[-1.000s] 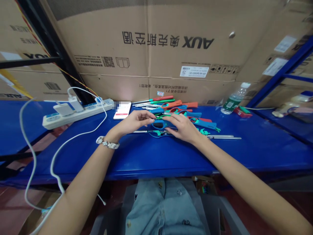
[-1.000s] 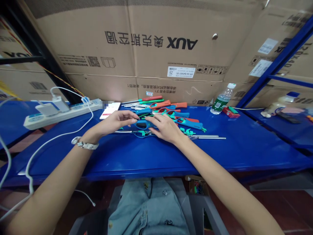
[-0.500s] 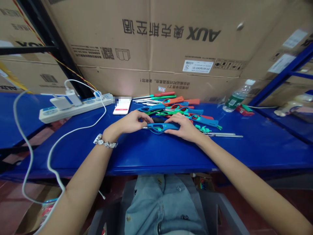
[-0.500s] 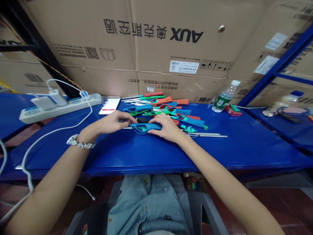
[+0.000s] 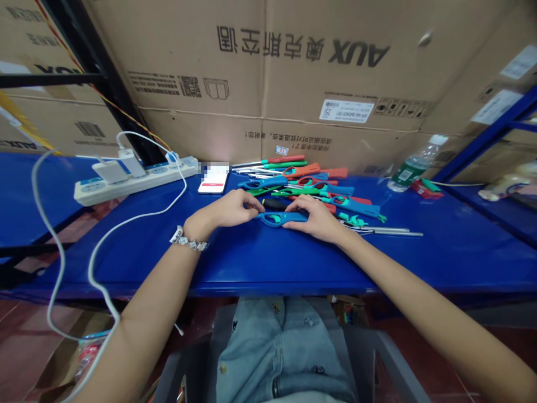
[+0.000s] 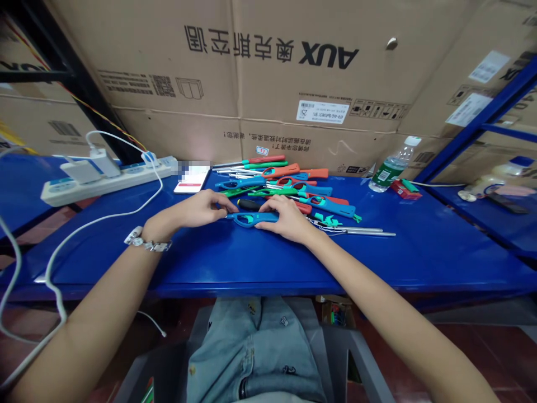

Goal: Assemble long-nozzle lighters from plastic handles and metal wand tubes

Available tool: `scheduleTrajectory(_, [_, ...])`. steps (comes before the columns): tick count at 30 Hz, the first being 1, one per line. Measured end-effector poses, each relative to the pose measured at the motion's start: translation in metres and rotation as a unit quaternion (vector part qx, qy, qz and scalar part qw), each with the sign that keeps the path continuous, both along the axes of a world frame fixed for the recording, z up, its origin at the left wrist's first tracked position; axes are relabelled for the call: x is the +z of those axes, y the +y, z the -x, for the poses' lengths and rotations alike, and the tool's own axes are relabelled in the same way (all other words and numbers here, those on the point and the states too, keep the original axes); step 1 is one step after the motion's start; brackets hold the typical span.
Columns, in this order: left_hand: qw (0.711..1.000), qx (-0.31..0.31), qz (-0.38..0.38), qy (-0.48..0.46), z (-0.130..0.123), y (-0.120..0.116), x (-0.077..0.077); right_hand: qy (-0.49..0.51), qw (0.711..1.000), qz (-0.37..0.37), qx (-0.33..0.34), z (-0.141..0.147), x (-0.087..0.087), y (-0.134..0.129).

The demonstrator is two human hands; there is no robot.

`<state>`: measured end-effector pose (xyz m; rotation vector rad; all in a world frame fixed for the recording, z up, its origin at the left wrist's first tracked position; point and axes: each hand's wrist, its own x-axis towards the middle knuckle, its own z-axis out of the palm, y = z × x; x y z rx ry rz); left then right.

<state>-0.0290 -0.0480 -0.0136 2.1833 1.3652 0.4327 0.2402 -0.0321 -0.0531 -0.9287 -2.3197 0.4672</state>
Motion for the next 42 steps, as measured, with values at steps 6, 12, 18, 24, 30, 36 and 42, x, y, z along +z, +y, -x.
scheduleTrajectory(6, [0.999,0.02,0.028,0.006,-0.001,-0.002,0.001,0.013,1.0,0.013,0.0,0.003,-0.001,-0.001])
scheduleTrajectory(12, [0.999,0.014,0.044,0.012,0.001,-0.002,0.002,0.002,1.0,0.019,0.003,0.002,0.002,-0.003])
scheduleTrajectory(18, [0.999,-0.003,0.033,0.001,0.002,-0.001,0.0,-0.014,0.999,0.023,0.018,-0.002,0.004,-0.002])
scheduleTrajectory(24, [1.0,-0.003,0.007,-0.013,-0.005,-0.003,-0.005,-0.014,0.999,0.036,0.036,-0.006,0.005,0.002])
scheduleTrajectory(30, [0.997,-0.031,-0.065,0.001,-0.015,0.001,-0.016,-0.009,0.999,0.032,0.039,-0.009,0.006,0.004])
scheduleTrajectory(36, [0.991,-0.043,-0.113,0.054,-0.022,0.001,-0.018,-0.019,0.999,-0.001,0.046,-0.01,0.008,0.001])
scheduleTrajectory(42, [0.987,-0.044,-0.13,0.081,-0.024,-0.003,-0.016,-0.028,0.999,-0.012,0.041,-0.012,0.01,0.001])
